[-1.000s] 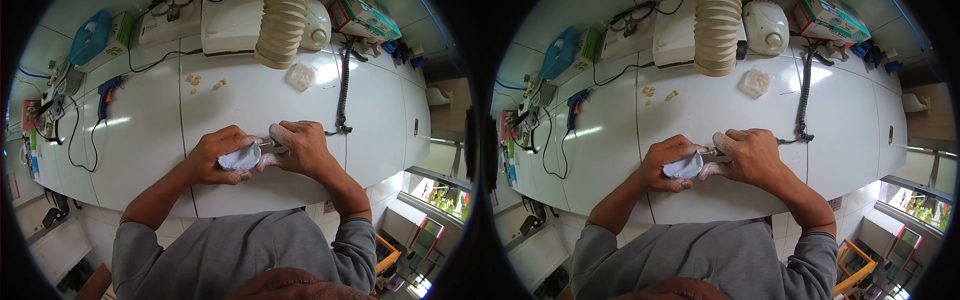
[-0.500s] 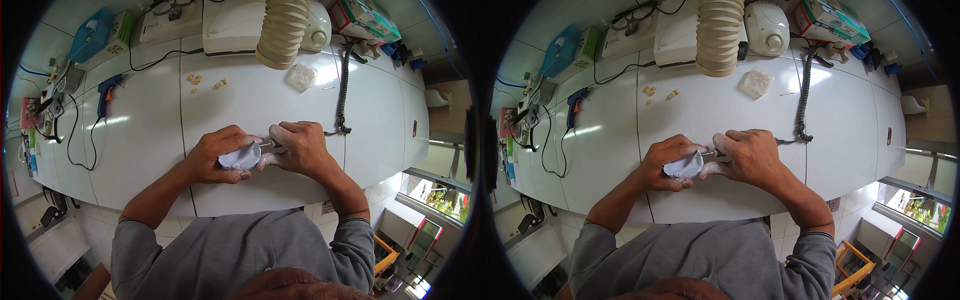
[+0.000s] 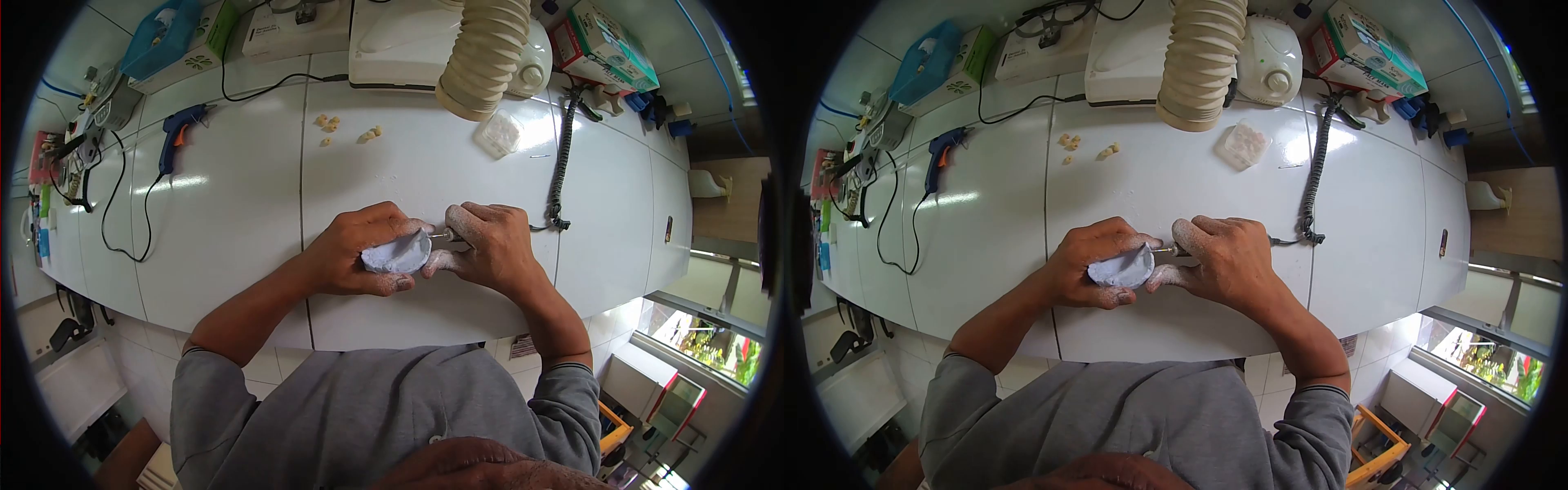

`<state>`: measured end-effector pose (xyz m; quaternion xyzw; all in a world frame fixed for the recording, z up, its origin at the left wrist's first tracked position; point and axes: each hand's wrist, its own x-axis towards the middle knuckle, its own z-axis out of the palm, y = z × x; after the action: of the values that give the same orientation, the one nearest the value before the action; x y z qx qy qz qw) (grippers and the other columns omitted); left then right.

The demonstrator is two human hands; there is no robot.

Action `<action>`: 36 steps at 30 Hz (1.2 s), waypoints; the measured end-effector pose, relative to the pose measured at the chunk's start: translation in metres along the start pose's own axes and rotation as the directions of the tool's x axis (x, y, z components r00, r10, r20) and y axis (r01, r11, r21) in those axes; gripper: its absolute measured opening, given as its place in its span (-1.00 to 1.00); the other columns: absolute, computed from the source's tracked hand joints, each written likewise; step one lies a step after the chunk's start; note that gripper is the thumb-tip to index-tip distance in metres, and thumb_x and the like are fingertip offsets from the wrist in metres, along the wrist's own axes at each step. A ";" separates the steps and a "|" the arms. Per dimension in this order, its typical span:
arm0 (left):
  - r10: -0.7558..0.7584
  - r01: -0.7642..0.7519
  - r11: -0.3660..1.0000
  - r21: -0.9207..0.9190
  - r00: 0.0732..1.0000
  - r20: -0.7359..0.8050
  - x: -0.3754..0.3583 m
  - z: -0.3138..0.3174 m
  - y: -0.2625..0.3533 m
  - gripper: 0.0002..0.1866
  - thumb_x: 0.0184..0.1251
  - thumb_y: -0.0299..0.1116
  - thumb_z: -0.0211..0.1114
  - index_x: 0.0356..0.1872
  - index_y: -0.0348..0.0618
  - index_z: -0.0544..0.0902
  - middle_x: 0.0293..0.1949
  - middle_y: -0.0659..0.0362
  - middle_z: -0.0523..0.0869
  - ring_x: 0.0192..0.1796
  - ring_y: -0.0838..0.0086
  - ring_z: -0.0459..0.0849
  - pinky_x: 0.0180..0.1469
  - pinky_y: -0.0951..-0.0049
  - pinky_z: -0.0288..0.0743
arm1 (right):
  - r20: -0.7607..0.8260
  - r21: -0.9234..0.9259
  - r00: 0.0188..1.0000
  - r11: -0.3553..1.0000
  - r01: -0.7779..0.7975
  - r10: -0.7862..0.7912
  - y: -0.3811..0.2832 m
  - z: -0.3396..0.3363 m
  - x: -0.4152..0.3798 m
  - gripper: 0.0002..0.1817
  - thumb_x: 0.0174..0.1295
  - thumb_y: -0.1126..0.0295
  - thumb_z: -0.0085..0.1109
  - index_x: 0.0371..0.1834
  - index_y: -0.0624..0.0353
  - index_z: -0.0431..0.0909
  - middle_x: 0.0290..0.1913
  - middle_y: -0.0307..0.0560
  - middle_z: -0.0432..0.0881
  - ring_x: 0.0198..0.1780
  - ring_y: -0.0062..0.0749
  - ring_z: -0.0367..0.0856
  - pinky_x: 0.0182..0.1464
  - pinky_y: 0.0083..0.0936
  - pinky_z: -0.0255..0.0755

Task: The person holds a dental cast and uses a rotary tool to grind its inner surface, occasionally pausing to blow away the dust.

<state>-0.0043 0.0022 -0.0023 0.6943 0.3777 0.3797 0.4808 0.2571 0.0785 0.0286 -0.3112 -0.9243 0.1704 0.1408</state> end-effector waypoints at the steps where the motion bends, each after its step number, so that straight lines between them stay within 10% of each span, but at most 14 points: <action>1: 0.012 -0.012 1.000 0.001 1.000 -0.010 0.000 0.001 -0.001 -0.25 0.16 -0.08 0.67 0.36 -0.27 0.75 -0.02 0.05 0.76 -0.11 0.29 0.80 -0.06 0.34 0.67 | 0.000 -0.001 1.000 1.000 0.000 0.000 0.000 0.000 0.000 -0.25 -0.06 -0.44 0.60 -0.34 0.05 0.59 -0.48 -0.26 0.69 -0.44 -0.19 0.77 -0.40 -0.25 0.56; 36: 0.080 -0.080 0.997 0.003 0.996 -0.040 -0.001 0.004 -0.009 -0.21 0.23 0.02 0.66 0.36 -0.35 0.73 -0.03 0.03 0.74 -0.12 0.28 0.80 -0.07 0.33 0.67 | -0.027 0.021 1.000 1.000 -0.015 0.016 -0.001 0.003 0.000 -0.34 -0.03 -0.26 0.71 -0.40 0.05 0.53 -0.51 -0.26 0.61 -0.50 -0.22 0.69 -0.43 -0.28 0.50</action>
<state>-0.0030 0.0020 -0.0117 0.7015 0.3595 0.4120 0.4572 0.2555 0.0773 0.0261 -0.3190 -0.9180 0.1767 0.1555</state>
